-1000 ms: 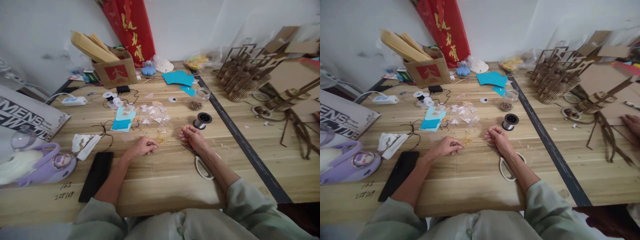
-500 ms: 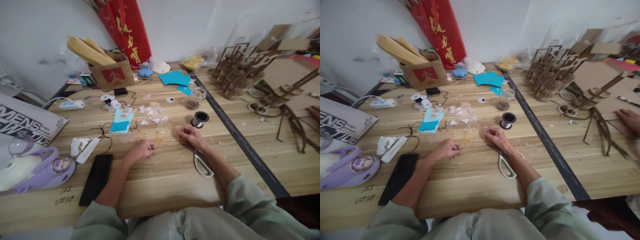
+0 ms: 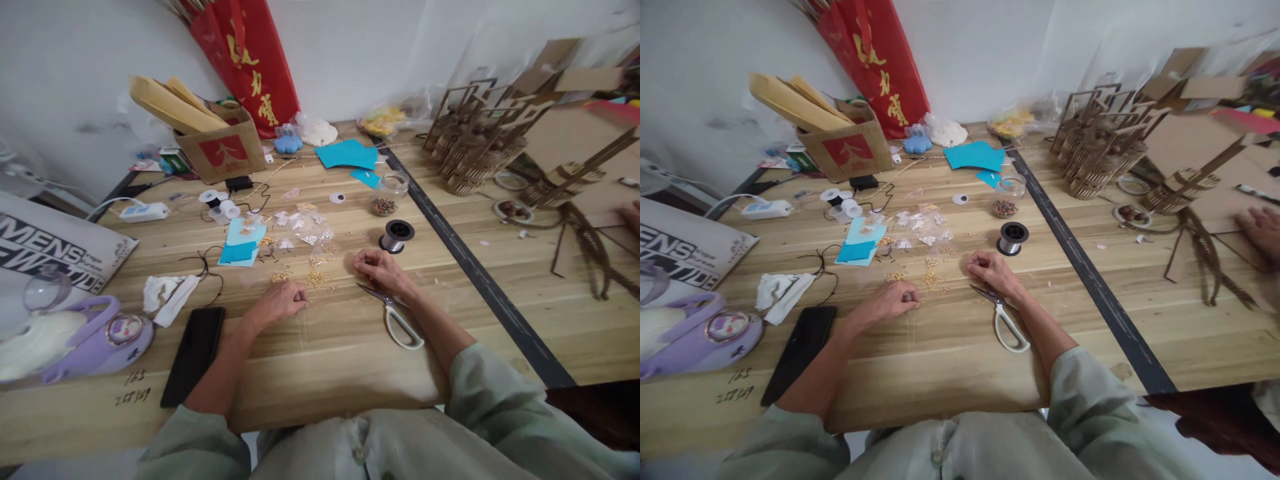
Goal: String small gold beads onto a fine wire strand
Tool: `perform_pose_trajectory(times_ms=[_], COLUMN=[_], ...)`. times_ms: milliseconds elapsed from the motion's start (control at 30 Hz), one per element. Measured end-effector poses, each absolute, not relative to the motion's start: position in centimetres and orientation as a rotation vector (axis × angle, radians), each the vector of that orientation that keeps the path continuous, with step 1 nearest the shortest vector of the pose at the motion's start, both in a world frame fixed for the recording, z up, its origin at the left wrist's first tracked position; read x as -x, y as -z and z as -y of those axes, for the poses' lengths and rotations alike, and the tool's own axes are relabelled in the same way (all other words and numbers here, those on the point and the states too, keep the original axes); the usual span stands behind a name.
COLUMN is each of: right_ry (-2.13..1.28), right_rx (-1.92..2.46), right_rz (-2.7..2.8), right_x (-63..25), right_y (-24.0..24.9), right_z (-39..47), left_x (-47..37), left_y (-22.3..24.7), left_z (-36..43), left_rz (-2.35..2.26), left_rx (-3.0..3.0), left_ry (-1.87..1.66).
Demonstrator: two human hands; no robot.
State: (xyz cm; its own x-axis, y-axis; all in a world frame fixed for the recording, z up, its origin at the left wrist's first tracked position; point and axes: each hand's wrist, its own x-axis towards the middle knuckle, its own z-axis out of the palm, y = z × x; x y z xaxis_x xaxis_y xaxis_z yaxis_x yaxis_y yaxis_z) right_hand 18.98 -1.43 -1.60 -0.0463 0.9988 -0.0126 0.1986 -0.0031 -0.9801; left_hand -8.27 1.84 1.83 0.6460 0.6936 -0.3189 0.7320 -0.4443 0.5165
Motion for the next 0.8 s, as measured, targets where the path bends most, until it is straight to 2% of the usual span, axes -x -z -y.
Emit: perform_pose_trajectory(times_ms=[533, 800], right_ry=[-1.159, -1.236], right_rx=[1.342, 1.3], right_rz=[1.455, 1.416], right_x=[-18.8, -19.1], right_y=[1.6, 1.6], right_z=[1.6, 1.5], left_x=[9.6, 9.5], left_y=[-1.9, -1.7], left_z=[-0.5, -0.3], left_rz=[-1.13, -1.166], left_rx=[-2.172, -2.282], left_ry=[-0.079, -0.006])
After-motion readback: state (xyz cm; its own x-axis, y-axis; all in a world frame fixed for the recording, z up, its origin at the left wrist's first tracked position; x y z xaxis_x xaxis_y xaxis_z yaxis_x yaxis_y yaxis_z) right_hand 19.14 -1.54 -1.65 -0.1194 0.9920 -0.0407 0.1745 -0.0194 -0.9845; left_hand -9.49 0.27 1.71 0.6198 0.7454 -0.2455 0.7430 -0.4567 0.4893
